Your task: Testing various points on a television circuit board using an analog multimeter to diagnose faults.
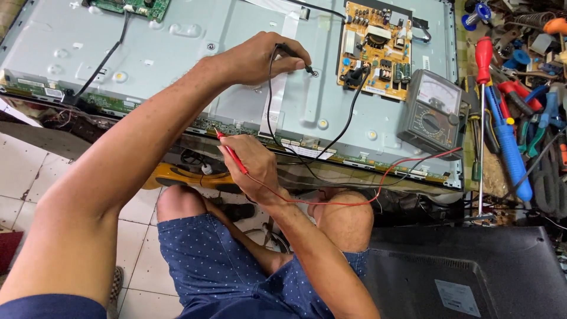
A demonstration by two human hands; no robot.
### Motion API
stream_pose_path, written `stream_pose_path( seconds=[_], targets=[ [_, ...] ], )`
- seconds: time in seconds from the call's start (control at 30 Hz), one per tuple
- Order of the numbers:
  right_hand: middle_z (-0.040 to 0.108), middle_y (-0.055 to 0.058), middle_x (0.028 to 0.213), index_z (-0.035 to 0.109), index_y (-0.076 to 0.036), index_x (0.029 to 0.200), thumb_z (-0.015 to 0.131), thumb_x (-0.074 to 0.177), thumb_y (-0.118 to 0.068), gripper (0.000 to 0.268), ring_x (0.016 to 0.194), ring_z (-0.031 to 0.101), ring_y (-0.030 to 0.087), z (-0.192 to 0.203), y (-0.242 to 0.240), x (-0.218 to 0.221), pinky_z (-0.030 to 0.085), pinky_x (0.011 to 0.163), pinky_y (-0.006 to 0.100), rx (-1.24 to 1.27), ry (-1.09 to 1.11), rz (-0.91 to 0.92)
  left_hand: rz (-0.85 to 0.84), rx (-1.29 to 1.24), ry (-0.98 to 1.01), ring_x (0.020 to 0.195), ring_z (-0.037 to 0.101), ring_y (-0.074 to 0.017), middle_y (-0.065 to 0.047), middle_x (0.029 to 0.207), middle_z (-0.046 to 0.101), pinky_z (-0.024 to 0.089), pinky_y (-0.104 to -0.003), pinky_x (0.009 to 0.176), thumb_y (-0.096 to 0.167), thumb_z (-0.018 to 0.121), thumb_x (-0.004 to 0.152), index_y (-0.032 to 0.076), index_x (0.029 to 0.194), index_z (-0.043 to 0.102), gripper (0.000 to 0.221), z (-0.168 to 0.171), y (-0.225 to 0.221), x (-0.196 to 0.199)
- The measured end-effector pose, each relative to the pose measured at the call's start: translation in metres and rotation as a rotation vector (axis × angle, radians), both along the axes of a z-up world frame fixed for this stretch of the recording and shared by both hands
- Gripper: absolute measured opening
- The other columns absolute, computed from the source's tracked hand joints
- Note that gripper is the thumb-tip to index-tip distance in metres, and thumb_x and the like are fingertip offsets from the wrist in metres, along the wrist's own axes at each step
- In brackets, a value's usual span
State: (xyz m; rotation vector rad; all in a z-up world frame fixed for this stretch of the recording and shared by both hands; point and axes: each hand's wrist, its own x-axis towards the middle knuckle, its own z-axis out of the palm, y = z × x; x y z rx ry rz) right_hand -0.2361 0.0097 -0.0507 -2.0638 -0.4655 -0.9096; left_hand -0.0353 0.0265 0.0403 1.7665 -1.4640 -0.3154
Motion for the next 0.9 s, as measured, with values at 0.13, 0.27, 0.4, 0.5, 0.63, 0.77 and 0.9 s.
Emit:
stream_pose_path(
  seconds=[0.13,0.27,0.4,0.5,0.63,0.77,0.9],
  targets=[
    [0.073,0.016,0.102,0.066,0.001,0.112,0.073,0.096,0.005,0.017,0.09,0.072,0.027,0.0,0.0,0.0,0.06,0.085,0.035,-0.006,-0.016,-0.008,-0.005,-0.004,-0.004,0.112,0.068,-0.0312,-0.014,0.124,0.073,0.052,-0.045,0.09,0.026,0.056,0.11,0.007,0.127,0.07,0.03,-0.001,0.0,0.002],
    [0.073,0.015,0.102,0.066,0.0,0.112,0.072,0.097,0.004,0.017,0.09,0.072,0.028,0.001,-0.002,-0.001,0.06,0.085,0.035,-0.019,-0.009,-0.014,-0.007,-0.009,-0.032,0.113,0.067,-0.0343,-0.016,0.126,0.072,0.053,-0.049,0.091,0.025,0.055,0.11,0.006,0.128,0.069,0.029,-0.005,-0.002,0.003],
    [0.074,0.011,0.103,0.07,-0.003,0.109,0.063,0.103,-0.005,0.01,0.09,0.072,0.028,-0.002,0.0,-0.001,0.057,0.086,0.038,-0.001,-0.018,-0.039,0.008,-0.01,-0.009,0.086,0.066,-0.0128,-0.003,0.104,0.076,0.05,-0.033,0.078,0.035,0.061,0.109,0.008,0.118,0.074,0.031,-0.02,-0.006,0.018],
    [0.073,0.008,0.101,0.07,-0.005,0.111,0.063,0.103,-0.005,0.01,0.088,0.07,0.027,-0.012,-0.008,0.0,0.054,0.083,0.036,-0.044,0.003,-0.023,-0.095,-0.22,-0.159,0.093,0.072,-0.0199,-0.008,0.105,0.079,0.055,-0.037,0.08,0.029,0.066,0.11,0.006,0.113,0.075,0.025,-0.043,-0.025,0.038],
    [0.074,0.012,0.094,0.071,0.0,0.102,0.07,0.099,0.001,0.003,0.083,0.07,0.024,0.009,0.001,-0.001,0.057,0.079,0.032,-0.008,-0.015,0.007,-0.054,-0.187,-0.155,0.1,0.076,-0.0239,-0.01,0.113,0.079,0.059,-0.04,0.085,0.027,0.064,0.107,0.006,0.114,0.074,0.024,-0.031,-0.024,0.026],
    [0.074,0.017,0.098,0.069,0.002,0.106,0.072,0.098,0.004,0.009,0.087,0.073,0.03,0.004,0.0,0.001,0.06,0.082,0.037,-0.036,-0.044,-0.006,-0.062,-0.149,-0.085,0.09,0.074,-0.0204,-0.007,0.11,0.079,0.055,-0.036,0.074,0.031,0.061,0.106,0.01,0.114,0.073,0.026,-0.025,-0.022,0.023],
    [0.075,0.016,0.101,0.069,0.001,0.109,0.074,0.098,0.002,0.012,0.09,0.074,0.03,-0.005,-0.003,0.002,0.062,0.083,0.037,-0.041,-0.042,-0.025,-0.08,-0.169,-0.091,0.08,0.068,-0.0176,-0.006,0.104,0.08,0.051,-0.034,0.067,0.032,0.06,0.106,0.011,0.112,0.074,0.025,-0.026,-0.023,0.024]
  ],
)
